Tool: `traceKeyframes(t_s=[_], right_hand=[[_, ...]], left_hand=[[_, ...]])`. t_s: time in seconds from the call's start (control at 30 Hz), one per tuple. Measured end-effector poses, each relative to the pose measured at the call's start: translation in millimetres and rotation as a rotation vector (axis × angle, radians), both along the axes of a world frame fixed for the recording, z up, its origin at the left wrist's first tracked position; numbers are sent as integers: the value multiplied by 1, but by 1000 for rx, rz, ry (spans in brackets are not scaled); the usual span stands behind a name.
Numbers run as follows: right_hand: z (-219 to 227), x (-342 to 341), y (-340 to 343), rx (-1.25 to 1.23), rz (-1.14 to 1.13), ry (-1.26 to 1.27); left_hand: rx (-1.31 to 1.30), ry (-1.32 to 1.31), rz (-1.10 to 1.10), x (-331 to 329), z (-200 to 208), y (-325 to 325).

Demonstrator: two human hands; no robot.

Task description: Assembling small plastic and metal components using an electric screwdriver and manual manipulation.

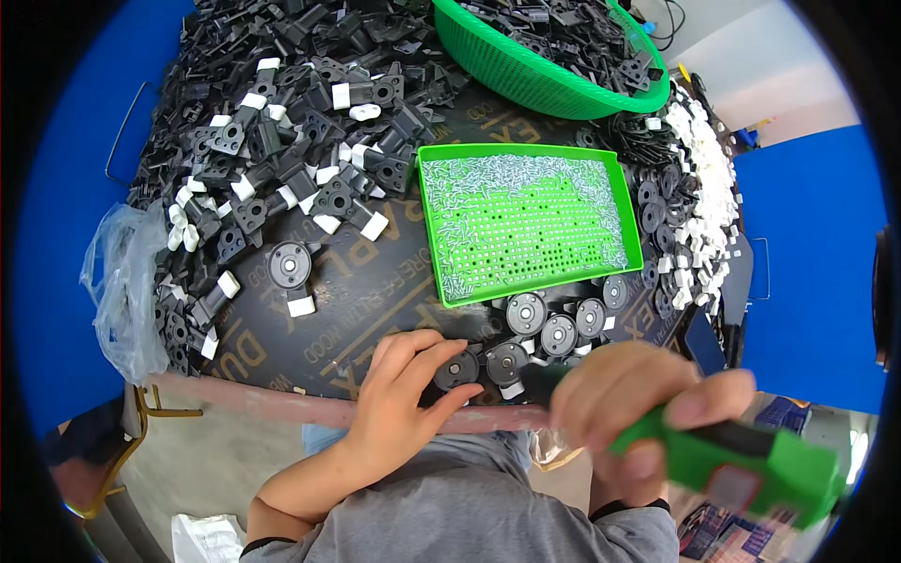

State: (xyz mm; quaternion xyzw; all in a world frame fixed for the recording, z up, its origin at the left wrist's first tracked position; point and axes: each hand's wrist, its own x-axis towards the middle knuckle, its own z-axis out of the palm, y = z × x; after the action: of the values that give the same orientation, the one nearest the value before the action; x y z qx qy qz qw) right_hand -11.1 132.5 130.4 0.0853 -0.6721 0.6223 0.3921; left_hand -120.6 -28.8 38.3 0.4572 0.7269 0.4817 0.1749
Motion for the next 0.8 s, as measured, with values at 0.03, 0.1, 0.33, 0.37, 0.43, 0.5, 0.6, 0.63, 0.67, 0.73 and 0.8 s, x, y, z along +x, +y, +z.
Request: traceKeyframes(t_s=[0.03,0.1,0.33,0.37,0.43,0.5,0.6,0.63,0.67,0.73,0.8], right_hand=[[-1,2,-3,35,43,-28],[2,-1,-2,84,78,-62],[-12,-11,-5,131,75,-72],[-14,-11,-5,125,88,-82],[-11,-16,-1,117,103,-94],[-2,-27,6,249,290,-182],[-2,-29,4,288,271,-172],[-6,-28,1,291,265,-176],[-12,-26,-3,214,192,-152],[-15,-23,-8,131,82,-152],[-14,-20,-10,96,94,-133]], left_hand=[[-1,-16,-18,0,1,1],[2,-35,-39,0,3,3],[21,4,-34,-1,2,3],[25,6,-35,-1,2,4],[31,7,-34,-2,1,4],[34,8,-29,-3,-1,2],[37,4,-26,-2,0,2],[32,10,-29,-2,1,3],[27,16,-32,-1,2,3],[24,9,-34,-1,2,4],[18,6,-27,-2,0,3]])
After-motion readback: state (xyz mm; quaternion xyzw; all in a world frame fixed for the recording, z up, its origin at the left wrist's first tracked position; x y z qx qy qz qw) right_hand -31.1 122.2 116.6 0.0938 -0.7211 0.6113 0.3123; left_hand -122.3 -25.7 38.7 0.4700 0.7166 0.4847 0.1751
